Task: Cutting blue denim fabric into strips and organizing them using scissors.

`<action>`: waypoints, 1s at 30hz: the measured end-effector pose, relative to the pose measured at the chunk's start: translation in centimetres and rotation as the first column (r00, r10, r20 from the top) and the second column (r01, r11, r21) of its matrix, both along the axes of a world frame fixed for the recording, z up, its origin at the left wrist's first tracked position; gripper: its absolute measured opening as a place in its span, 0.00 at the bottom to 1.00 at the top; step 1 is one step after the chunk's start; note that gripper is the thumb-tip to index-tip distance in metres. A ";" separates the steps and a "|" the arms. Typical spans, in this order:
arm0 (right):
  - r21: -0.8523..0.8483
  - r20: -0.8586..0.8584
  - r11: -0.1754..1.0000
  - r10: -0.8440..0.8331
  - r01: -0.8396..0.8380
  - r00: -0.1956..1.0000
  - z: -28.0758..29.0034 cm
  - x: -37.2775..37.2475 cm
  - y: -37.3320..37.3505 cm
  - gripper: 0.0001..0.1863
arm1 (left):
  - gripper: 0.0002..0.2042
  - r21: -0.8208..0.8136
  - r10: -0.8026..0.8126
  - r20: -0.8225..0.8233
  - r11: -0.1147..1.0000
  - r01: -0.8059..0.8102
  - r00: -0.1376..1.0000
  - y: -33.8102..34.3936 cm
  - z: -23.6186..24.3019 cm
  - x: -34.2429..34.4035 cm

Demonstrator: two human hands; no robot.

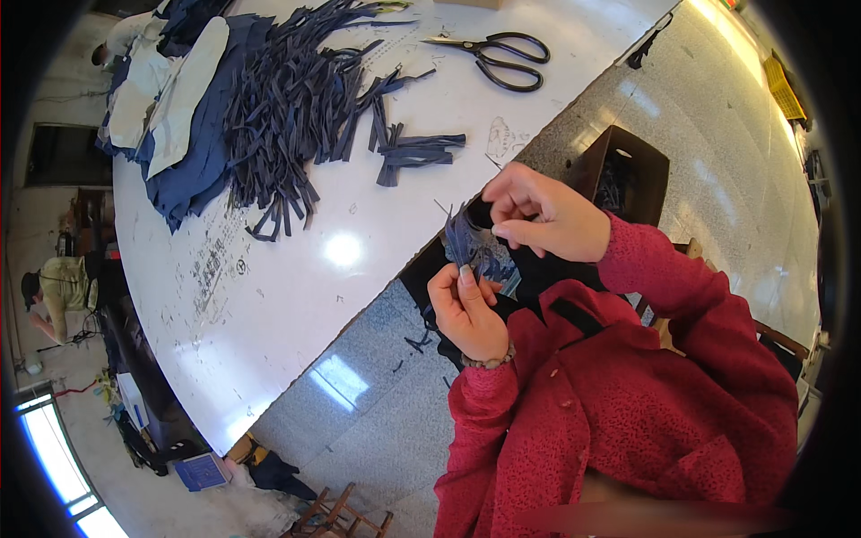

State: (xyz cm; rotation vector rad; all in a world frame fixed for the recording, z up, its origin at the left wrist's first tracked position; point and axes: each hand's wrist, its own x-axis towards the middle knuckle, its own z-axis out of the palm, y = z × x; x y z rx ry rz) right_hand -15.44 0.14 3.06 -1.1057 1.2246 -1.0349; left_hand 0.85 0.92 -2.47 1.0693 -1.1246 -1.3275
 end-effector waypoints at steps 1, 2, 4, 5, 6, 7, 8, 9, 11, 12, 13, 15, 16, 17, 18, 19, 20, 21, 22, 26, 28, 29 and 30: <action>0.206 0.076 0.978 -0.046 0.029 0.996 -0.2 0.0 0.5 0.10 | 0.05 -0.059 0.062 0.038 0.996 -0.060 0.997 0.0 -0.3 0.2; 0.236 0.132 0.971 0.006 -0.038 0.991 -1.1 0.2 1.2 0.11 | 0.05 -0.057 0.057 0.036 0.997 -0.055 0.998 0.2 -0.3 0.2; 0.238 0.201 0.971 -0.041 -0.008 0.979 -1.6 1.9 2.6 0.14 | 0.05 -0.130 0.106 0.254 0.989 -0.075 0.961 0.5 -0.4 0.4; 0.238 0.262 0.971 -0.066 0.002 0.963 -1.6 2.5 2.6 0.13 | 0.05 -0.128 0.100 0.258 0.989 -0.069 0.961 0.7 -0.5 0.5; 0.277 0.248 0.961 -0.054 -0.017 0.967 -1.7 2.9 2.5 0.12 | 0.05 -0.217 0.125 0.345 0.975 -0.051 0.930 0.8 -0.5 0.6; 0.277 0.249 0.961 -0.058 -0.013 0.967 -2.0 3.0 2.4 0.12 | 0.05 -0.304 0.157 0.423 0.952 -0.024 0.892 0.9 -0.5 0.6; 0.276 0.252 0.961 -0.071 -0.001 0.965 -2.4 3.2 2.2 0.10 | 0.05 -0.305 0.154 0.424 0.952 -0.020 0.892 1.0 -0.5 0.6; 0.275 0.256 0.961 -0.083 0.010 0.963 -2.7 3.3 2.2 0.09 | 0.05 -0.296 0.150 0.426 0.955 -0.019 0.892 1.1 -0.4 0.6; 0.178 0.257 0.984 -0.076 0.030 0.963 -3.0 3.3 2.4 0.07 | 0.05 -0.284 0.144 0.431 0.959 -0.018 0.891 1.1 0.1 0.4; 0.076 0.255 0.996 -0.066 0.048 0.965 -3.1 3.2 2.5 0.06 | 0.05 -0.271 0.145 0.414 0.962 -0.030 0.899 1.0 0.5 0.2; 0.075 0.258 0.996 -0.063 0.044 0.964 -3.1 3.0 2.5 0.06 | 0.04 -0.259 0.150 0.397 0.965 -0.046 0.905 0.9 0.8 0.1; -0.154 0.274 0.984 -0.046 0.091 0.961 -2.5 2.6 2.5 0.04 | 0.04 -0.216 0.121 0.331 0.975 -0.050 0.936 1.2 0.1 0.3; -0.092 0.317 0.991 -0.062 0.096 0.947 -1.9 2.2 2.4 0.03 | 0.04 -0.170 0.085 0.257 0.985 -0.041 0.963 1.2 -0.4 0.5; -0.093 0.317 0.991 -0.066 0.100 0.946 -2.0 2.1 2.4 0.03 | 0.04 -0.171 0.080 0.257 0.985 -0.037 0.963 1.3 -0.7 0.8; -0.051 0.399 0.996 -0.047 0.074 0.916 -2.1 2.0 2.3 0.03 | 0.04 -0.195 0.060 0.302 0.981 0.000 0.951 1.4 -1.0 1.2; -0.012 0.479 0.999 -0.030 0.040 0.877 -2.2 1.9 2.3 0.03 | 0.05 -0.216 0.043 0.347 0.976 0.035 0.937 1.6 -1.1 1.4; -0.012 0.479 0.999 -0.032 0.043 0.877 -2.1 1.9 2.2 0.03 | 0.05 -0.217 0.041 0.348 0.976 0.038 0.937 1.7 -1.2 1.5; 0.037 0.475 0.995 -0.099 0.092 0.874 -2.1 1.9 2.1 0.04 | 0.05 -0.247 0.034 0.380 0.967 0.066 0.924 1.7 -1.2 1.5; 0.086 0.468 0.986 -0.166 0.142 0.868 -2.0 2.0 2.1 0.04 | 0.05 -0.275 0.028 0.411 0.957 0.095 0.911 1.8 -1.2 1.6; 0.074 0.344 0.983 -0.184 0.168 0.921 -2.8 1.9 1.9 0.04 | 0.05 -0.287 0.024 0.473 0.949 0.128 0.881 2.3 -1.2 1.8; 0.064 0.359 0.976 -0.217 0.208 0.908 -2.8 2.0 1.8 0.04 | 0.05 -0.253 -0.004 0.451 0.958 0.132 0.892 2.5 -1.3 1.8; 0.065 0.360 0.976 -0.215 0.206 0.908 -2.8 2.0 1.8 0.04 | 0.05 -0.252 -0.002 0.452 0.959 0.130 0.892 2.6 -1.4 1.8; 0.065 0.375 0.978 -0.208 0.198 0.904 -2.8 2.0 1.7 0.04 | 0.05 -0.240 -0.008 0.468 0.961 0.135 0.884 2.7 -1.7 1.9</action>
